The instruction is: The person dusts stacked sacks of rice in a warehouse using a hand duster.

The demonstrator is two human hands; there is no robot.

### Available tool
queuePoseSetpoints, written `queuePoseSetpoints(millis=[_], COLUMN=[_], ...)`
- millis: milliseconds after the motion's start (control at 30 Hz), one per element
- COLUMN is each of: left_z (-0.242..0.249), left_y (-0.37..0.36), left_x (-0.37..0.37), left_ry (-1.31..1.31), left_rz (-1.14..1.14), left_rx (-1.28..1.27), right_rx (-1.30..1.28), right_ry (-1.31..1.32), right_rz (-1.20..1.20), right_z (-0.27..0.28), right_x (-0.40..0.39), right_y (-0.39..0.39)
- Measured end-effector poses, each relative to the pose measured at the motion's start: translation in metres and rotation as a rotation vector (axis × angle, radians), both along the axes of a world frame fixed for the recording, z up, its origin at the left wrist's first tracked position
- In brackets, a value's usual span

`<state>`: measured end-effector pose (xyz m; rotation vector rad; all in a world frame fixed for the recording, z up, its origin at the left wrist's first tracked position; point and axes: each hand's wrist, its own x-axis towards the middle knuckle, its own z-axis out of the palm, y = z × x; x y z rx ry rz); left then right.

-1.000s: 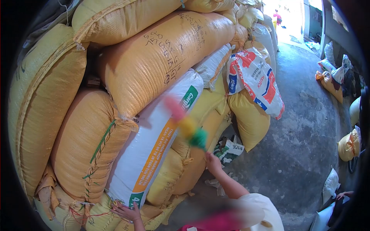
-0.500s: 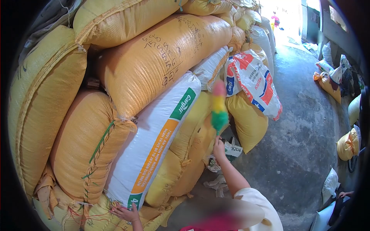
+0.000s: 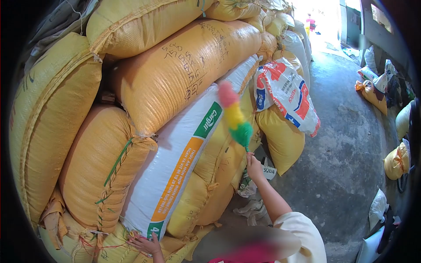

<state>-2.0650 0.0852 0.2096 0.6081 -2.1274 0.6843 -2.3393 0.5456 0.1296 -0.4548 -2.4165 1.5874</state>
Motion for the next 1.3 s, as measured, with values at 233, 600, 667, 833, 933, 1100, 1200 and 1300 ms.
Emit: queuePoseSetpoints(millis=[233,600,667,833,933,1100,1200,1300], left_z=[0.002,0.0,0.001,-0.004,0.002,0.006,0.001,0.001], left_y=[0.008,0.004,0.006,-0.001,0.007,0.009,0.006,0.003], left_x=[0.004,0.008,0.005,0.007,0.007,0.006,0.006,0.005], left_ry=[0.004,-0.02,-0.018,-0.016,-0.006,-0.001,-0.009,-0.029], left_rz=[0.043,0.046,0.055,0.069,0.057,0.013,-0.01,0.013], left_rx=[0.025,0.046,0.064,0.084,0.076,0.077,0.091,0.111], right_rx=[-0.035,0.087,0.051,0.111,-0.031,-0.037,-0.155,-0.037], right_ry=[-0.157,-0.087,0.032,-0.062,-0.135,0.037,-0.254,-0.189], right_rz=[-0.037,-0.029,-0.073,0.039,0.013,0.041,0.095,0.122], right_z=[0.001,0.024,0.027,0.002,0.011,-0.043,-0.113,-0.077], right_x=[-0.014,-0.04,-0.038,-0.033,-0.021,-0.001,-0.001,0.046], right_y=[0.009,0.037,0.033,0.032,0.021,-0.022,-0.036,-0.035])
